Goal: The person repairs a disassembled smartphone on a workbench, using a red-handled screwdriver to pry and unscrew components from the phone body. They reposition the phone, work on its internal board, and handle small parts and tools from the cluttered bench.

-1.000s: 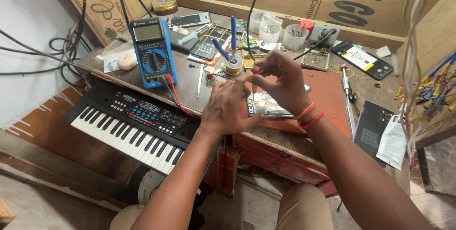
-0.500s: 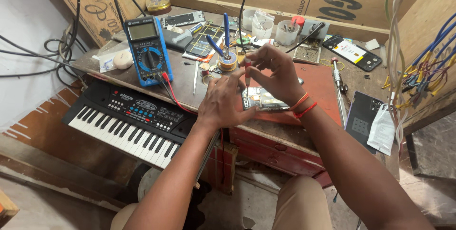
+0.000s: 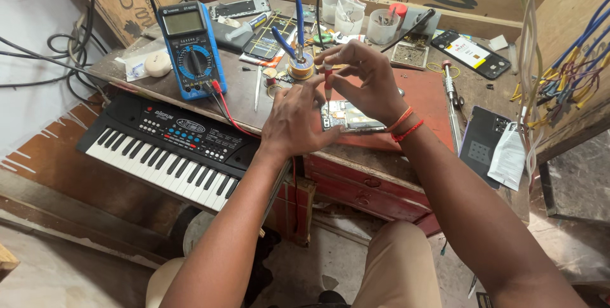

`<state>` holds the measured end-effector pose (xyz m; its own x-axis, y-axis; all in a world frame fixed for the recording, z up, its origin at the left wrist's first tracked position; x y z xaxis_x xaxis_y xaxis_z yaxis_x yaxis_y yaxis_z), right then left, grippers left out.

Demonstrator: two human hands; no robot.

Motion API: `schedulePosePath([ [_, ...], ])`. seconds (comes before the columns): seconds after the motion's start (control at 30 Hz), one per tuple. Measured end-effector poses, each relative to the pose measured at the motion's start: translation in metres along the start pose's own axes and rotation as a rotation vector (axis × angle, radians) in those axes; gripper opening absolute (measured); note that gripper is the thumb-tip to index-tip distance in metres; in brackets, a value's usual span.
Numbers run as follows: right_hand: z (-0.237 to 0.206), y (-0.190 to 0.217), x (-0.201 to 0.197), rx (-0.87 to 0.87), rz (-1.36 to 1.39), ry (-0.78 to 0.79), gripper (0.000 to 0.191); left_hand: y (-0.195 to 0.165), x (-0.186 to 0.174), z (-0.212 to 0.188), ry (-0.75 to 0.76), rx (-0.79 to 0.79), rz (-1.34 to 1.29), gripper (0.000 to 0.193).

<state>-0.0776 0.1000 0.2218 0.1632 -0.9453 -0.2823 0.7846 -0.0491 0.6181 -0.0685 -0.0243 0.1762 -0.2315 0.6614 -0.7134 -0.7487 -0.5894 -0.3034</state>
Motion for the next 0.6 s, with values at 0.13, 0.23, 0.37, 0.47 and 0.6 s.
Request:
schedulePosePath([
  [0.13,0.001,-0.01,0.002,0.064,0.106,0.014,0.016,0.0,0.001,-0.002,0.007,0.003,-0.035,0.097],
  [0.23,-0.002,-0.017,-0.002,0.094,0.043,-0.002,0.018,0.001,0.003,-0.001,0.021,-0.002,-0.02,0.095],
  [0.37,-0.001,-0.023,-0.005,0.092,-0.02,-0.021,0.021,0.003,-0.001,-0.001,-0.007,-0.013,-0.014,0.097],
  [0.47,-0.001,-0.025,-0.006,0.098,-0.001,-0.041,0.023,0.001,-0.001,0.0,-0.01,-0.002,-0.006,0.095],
  [0.6,-0.002,-0.023,-0.008,0.095,-0.058,-0.071,0.022,0.001,-0.001,0.0,0.006,-0.004,-0.019,0.097],
])
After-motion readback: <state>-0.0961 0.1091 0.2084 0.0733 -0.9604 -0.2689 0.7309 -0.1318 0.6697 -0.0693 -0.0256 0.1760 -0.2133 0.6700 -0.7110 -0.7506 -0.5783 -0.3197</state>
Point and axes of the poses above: each hand's wrist, its own z-axis towards the middle knuckle, its own x-axis out of the palm, y = z × x, the point moved 10 cm from there along z, towards the middle knuckle, and after that the axes turned 2 degrees about -x, right-handed, at the moved point
